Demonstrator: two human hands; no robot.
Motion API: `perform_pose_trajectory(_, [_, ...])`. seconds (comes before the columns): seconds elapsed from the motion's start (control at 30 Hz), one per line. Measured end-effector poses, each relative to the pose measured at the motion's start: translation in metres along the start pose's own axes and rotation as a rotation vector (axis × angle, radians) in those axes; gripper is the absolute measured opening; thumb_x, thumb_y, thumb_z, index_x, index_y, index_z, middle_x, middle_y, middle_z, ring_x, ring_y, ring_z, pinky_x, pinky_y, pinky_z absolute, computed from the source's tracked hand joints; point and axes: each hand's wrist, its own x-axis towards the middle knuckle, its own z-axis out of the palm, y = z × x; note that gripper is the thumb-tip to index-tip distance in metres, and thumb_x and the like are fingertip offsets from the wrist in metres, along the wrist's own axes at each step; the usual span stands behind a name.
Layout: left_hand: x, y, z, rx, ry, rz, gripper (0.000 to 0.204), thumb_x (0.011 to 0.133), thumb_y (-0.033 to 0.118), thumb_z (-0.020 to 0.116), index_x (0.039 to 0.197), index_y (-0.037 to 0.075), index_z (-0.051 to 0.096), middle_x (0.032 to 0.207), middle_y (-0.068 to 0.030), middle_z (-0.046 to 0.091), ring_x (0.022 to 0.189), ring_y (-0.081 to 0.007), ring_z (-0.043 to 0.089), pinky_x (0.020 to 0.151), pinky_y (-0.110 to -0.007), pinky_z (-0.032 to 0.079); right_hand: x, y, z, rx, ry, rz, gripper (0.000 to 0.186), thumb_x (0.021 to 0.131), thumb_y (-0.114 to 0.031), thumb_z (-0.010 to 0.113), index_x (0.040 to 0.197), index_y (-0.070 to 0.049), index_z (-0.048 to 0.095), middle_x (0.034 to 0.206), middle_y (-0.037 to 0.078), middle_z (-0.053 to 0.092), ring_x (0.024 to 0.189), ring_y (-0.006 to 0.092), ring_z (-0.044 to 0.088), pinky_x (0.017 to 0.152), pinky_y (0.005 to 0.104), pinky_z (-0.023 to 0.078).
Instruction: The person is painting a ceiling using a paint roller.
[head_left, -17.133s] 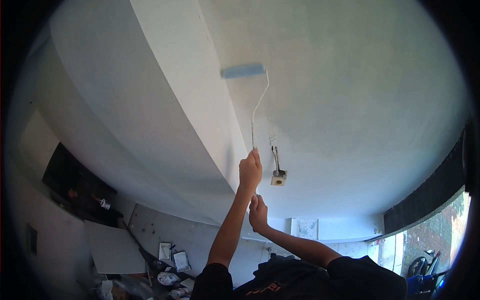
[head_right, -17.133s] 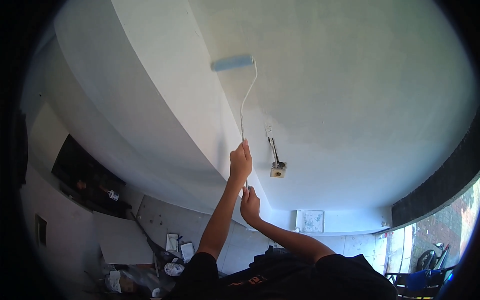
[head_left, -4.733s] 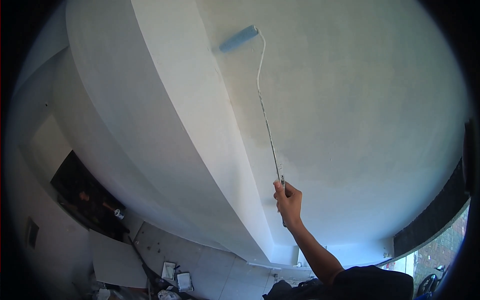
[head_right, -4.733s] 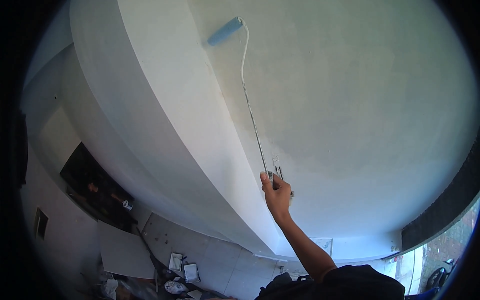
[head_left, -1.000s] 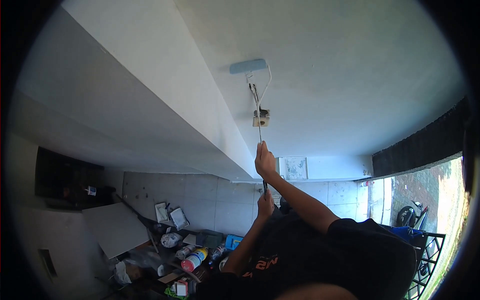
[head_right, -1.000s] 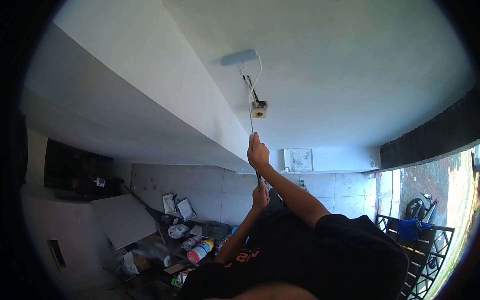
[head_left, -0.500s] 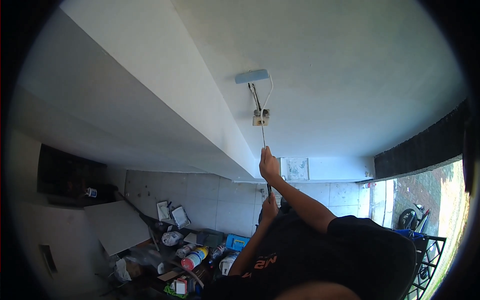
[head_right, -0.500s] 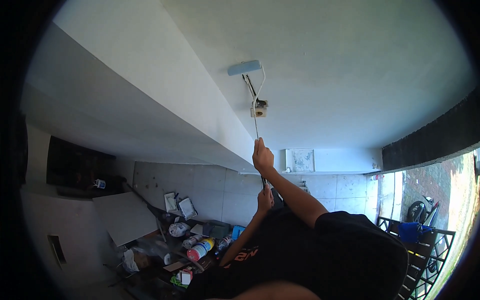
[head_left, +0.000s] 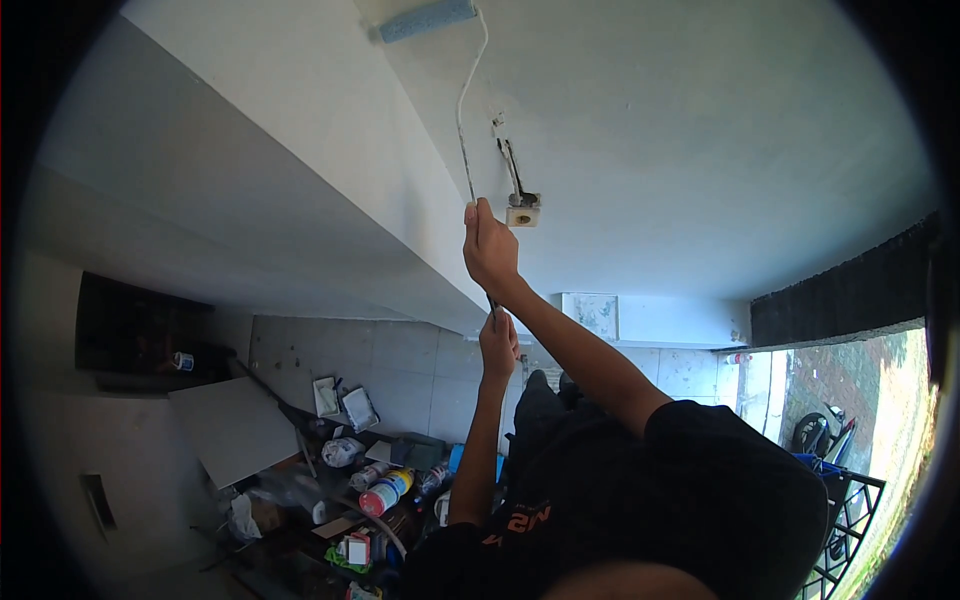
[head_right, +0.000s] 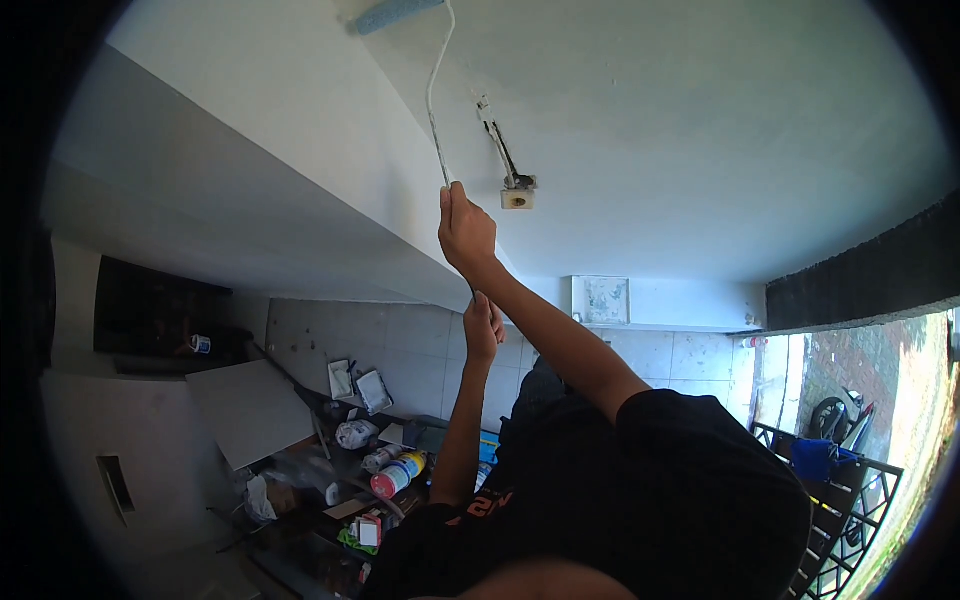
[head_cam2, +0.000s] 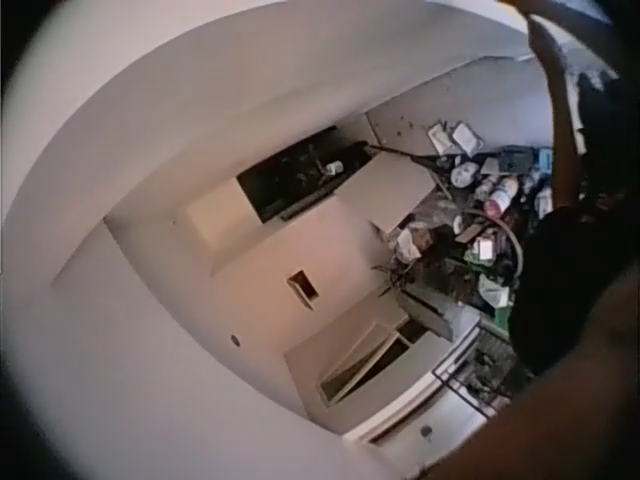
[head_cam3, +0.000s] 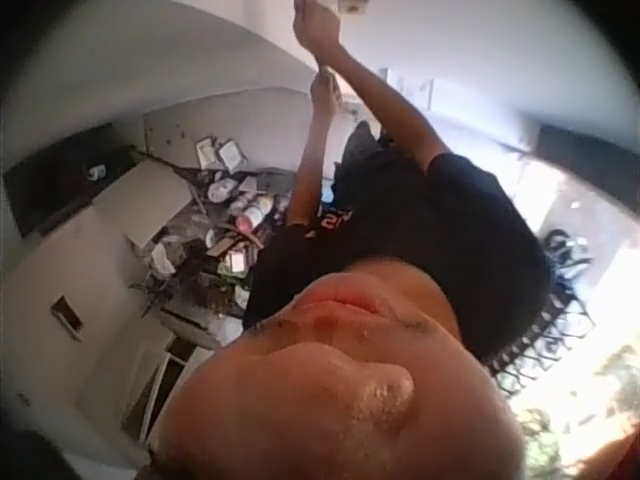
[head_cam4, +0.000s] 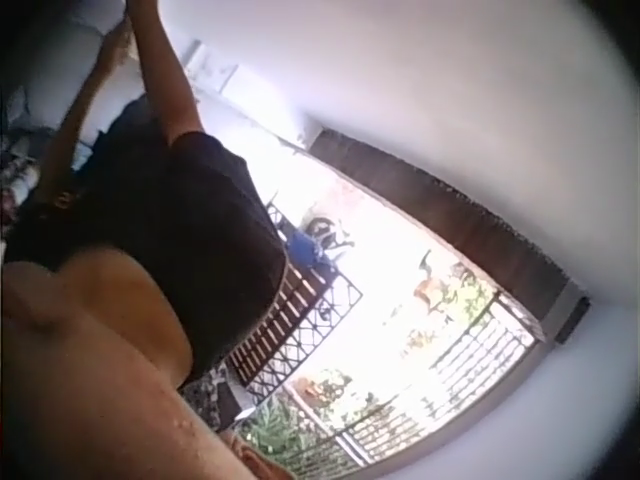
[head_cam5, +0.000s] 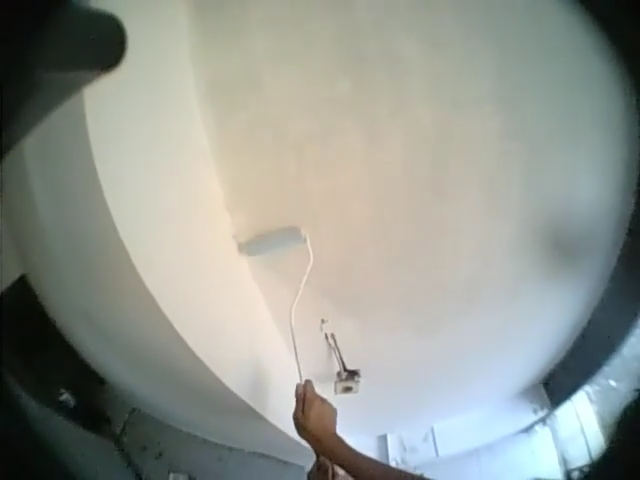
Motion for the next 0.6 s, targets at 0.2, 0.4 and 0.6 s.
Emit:
perform_pose_trajectory(0.2, [-0.013, -0.043, -0.023, 0.138, 0.037, -0.073, 0.049, 0.089, 0.057, 0.037, 0.067, 0.013, 0.035, 0.046, 0.0048, 0.028, 0.032, -0.0063, 0.027, 0.030, -0.022, 0.026, -0.033, 0.031, 0.019, -0.106, -0.055, 0.114, 0.029, 0.095, -0.028, 0.034, 0.101, -0.002, 0.046, 0.060, 0.022, 0.057, 0.059, 0.0430, 0.056, 0.053, 0.0512, 0.043])
perform_pose_trajectory(0.4, [-0.051, -0.107, -0.031, 0.102, 0.055, -0.239, 0.049, 0.089, 0.055, 0.038, 0.066, 0.012, 0.036, 0.044, 0.0040, 0.028, 0.030, -0.0078, 0.029, 0.030, -0.023, 0.027, -0.084, 0.083, 0.024, -0.219, -0.087, 0.183, 0.022, 0.095, -0.026, 0.034, 0.094, -0.005, 0.041, 0.055, 0.019, 0.056, 0.053, 0.0404, 0.056, 0.046, 0.0508, 0.041])
perform_pose_trajectory(0.6, [-0.037, -0.070, -0.016, 0.110, 0.105, -0.060, 0.049, 0.090, 0.054, 0.038, 0.064, 0.012, 0.036, 0.044, 0.0037, 0.030, 0.031, -0.0065, 0.029, 0.029, -0.022, 0.024, -0.063, 0.066, 0.022, 0.057, -0.046, 0.081, 0.036, 0.097, -0.034, 0.025, 0.087, -0.005, 0.044, 0.053, 0.013, 0.050, 0.052, 0.0349, 0.054, 0.050, 0.0455, 0.040])
